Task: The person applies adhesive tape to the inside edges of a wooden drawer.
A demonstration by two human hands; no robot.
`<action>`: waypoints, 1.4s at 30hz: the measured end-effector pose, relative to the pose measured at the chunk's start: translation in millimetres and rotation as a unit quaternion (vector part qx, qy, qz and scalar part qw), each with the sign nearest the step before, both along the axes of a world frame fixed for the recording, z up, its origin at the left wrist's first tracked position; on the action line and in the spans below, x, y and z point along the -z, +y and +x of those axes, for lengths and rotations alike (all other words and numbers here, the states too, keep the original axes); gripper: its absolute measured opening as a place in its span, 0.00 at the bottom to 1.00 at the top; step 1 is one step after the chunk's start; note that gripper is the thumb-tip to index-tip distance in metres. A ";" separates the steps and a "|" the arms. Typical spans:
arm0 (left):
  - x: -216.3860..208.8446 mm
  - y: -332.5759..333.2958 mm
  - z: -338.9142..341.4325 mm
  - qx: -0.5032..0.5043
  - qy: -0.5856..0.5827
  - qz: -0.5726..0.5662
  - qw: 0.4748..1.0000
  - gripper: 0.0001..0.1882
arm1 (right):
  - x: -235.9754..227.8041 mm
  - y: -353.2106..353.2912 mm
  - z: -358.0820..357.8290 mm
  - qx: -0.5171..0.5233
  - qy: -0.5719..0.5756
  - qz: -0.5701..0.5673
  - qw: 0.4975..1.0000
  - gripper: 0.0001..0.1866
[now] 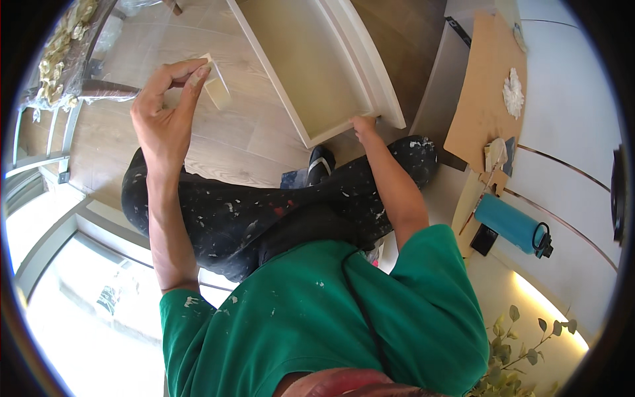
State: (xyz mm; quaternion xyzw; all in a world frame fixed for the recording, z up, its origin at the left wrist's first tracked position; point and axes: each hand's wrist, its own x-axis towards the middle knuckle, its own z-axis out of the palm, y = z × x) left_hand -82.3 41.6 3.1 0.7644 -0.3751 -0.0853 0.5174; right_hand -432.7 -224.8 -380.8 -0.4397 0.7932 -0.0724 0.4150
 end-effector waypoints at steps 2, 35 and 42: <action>-3.9 -1.2 -2.3 0.000 0.001 0.013 1.000 0.08 | 0.2 -14.7 -4.7 -0.012 -0.015 0.014 1.000 0.32; -5.5 19.2 15.3 -0.046 -0.064 -0.024 0.997 0.07 | -84.9 65.9 224.1 -0.542 0.108 -0.215 0.805 0.43; -14.7 14.2 13.1 -0.026 -0.048 -0.060 0.997 0.07 | -41.7 39.2 205.4 -0.578 0.172 -0.194 0.774 0.22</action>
